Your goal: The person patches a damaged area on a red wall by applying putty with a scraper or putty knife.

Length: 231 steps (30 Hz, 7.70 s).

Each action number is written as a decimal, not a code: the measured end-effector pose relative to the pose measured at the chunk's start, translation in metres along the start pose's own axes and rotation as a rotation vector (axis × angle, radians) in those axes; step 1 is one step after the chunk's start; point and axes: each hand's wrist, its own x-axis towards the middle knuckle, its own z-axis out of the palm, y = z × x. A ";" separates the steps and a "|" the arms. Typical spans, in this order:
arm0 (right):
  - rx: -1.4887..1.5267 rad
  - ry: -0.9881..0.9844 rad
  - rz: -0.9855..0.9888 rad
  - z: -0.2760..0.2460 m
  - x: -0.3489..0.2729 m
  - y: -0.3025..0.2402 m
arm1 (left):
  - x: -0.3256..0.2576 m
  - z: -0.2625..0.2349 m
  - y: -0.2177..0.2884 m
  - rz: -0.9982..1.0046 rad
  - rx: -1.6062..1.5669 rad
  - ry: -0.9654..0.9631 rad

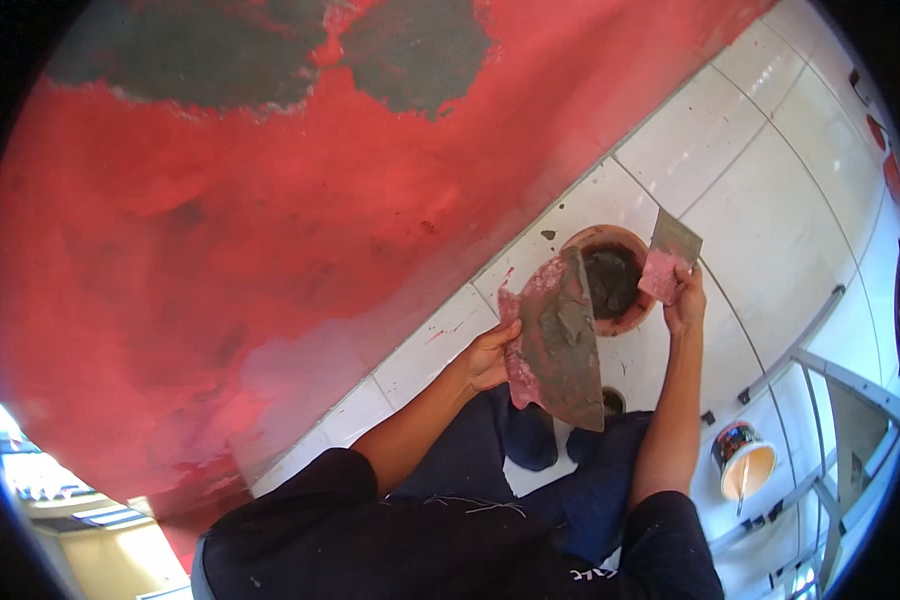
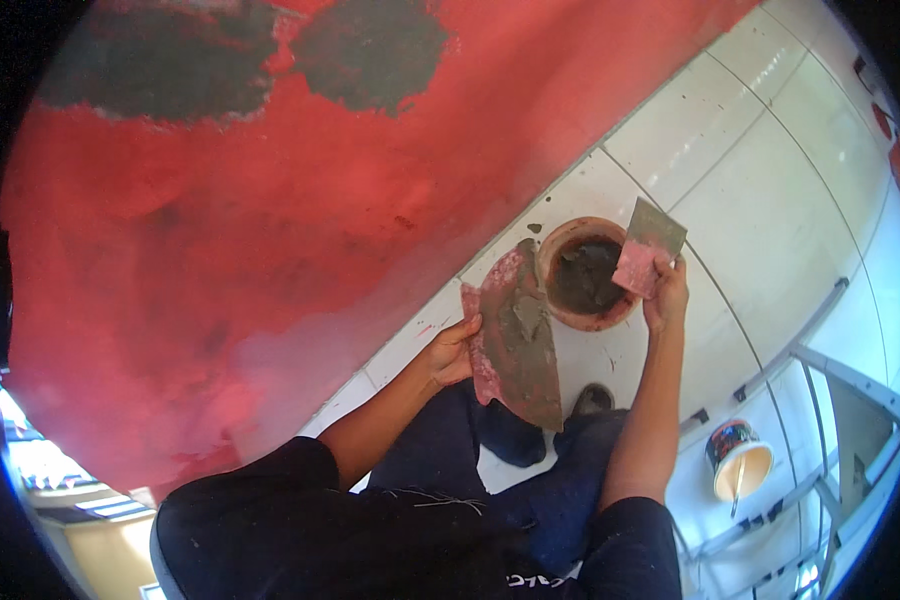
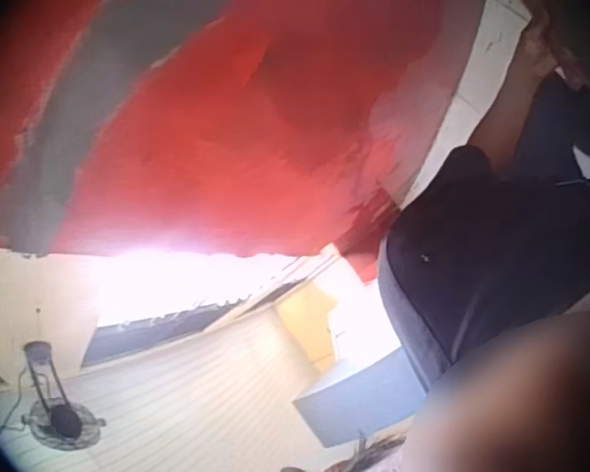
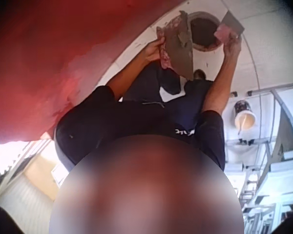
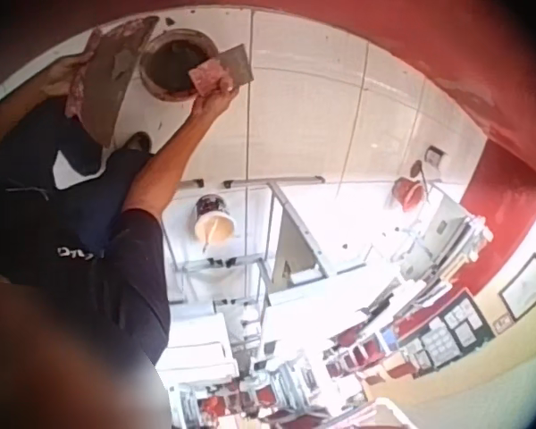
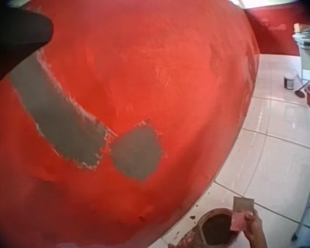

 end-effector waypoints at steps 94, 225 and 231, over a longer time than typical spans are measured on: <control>-2.151 -0.346 -1.792 0.592 -0.970 -0.189 | -0.782 0.397 0.105 0.047 0.508 -0.339; -0.921 0.578 -0.133 0.281 -0.038 0.410 | -0.286 -0.420 0.083 -0.752 -0.020 0.455; -0.995 0.544 -0.169 0.326 -0.023 0.406 | -0.276 -0.391 0.081 -0.736 0.397 0.351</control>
